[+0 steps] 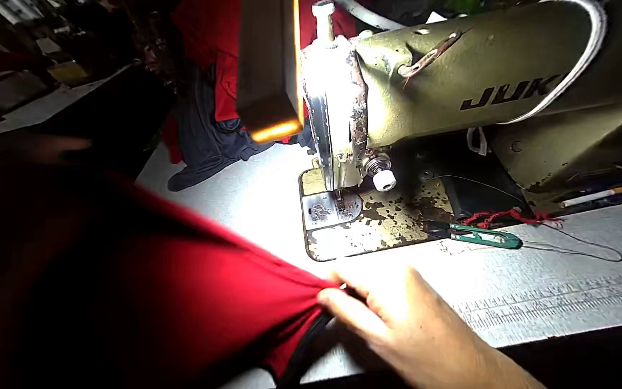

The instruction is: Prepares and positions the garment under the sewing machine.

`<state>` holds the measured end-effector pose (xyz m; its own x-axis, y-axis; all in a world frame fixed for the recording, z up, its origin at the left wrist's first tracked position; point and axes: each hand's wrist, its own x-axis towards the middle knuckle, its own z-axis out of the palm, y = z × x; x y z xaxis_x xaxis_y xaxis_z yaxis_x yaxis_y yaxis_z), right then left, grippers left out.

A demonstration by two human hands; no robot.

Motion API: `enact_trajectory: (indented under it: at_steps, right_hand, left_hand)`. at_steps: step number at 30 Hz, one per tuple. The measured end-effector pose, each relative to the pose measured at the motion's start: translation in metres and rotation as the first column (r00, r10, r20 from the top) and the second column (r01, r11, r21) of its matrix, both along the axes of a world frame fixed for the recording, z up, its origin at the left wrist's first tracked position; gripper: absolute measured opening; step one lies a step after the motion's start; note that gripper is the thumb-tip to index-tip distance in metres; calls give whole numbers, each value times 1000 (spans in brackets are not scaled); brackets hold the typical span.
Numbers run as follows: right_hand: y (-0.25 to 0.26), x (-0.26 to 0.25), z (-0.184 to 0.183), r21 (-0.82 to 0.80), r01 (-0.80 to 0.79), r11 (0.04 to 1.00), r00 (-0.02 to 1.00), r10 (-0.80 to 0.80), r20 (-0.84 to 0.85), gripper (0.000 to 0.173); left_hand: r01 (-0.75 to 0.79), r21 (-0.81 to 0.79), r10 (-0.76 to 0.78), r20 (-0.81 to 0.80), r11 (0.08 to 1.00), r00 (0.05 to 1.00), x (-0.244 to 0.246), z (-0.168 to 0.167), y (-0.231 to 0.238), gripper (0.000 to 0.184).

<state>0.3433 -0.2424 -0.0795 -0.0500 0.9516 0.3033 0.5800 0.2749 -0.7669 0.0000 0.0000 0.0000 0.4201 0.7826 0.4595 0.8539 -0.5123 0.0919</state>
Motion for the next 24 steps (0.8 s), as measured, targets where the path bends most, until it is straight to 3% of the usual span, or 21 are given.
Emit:
enact_trajectory:
  at_steps: [2,3,5,7,12,15,16,18,19,21,24]
  right_hand:
    - [3,16,-24,15,172,985,959,-171,227,27]
    - [1,23,-36,29,199,980,944,-200,263,27]
    - [-4,32,-54,118,195,974,952,-217,218,27]
    - [-10,36,-62,183,174,968,961,-207,183,25]
    - [-24,46,-52,95,123,988,977,-137,162,22]
    - [-33,51,-42,26,102,994,985,-104,140,19]
    - [-34,52,-42,34,103,994,986,-107,130,18]
    - [-37,53,-45,58,108,992,985,-115,129,18]
    - [-37,53,-46,71,103,992,983,-113,145,18]
    - [-36,53,-50,122,104,987,980,-123,154,19]
    - [-38,58,-55,177,108,978,978,-137,160,20]
  left_hand:
    - [8,-155,-19,-74,988,997,85,-40,-23,79]
    - [6,-255,-25,-70,967,997,122,-58,-36,78]
    - [-3,-333,-31,-97,943,995,161,-96,-53,72]
    - [-26,-313,-5,-99,949,995,163,-112,-57,75]
    - [-73,-188,67,-36,980,997,150,-113,-82,70]
    - [223,-20,-215,200,975,956,156,-110,-131,42]
    - [353,-62,-330,236,934,914,163,-105,-154,32]
    - [518,-292,-468,227,804,854,183,-94,-201,31]
    - [511,-376,-474,194,773,859,192,-91,-217,32]
    - [411,-405,-402,111,816,909,202,-92,-236,30]
    - [391,-442,-362,152,807,920,195,-88,-240,19]
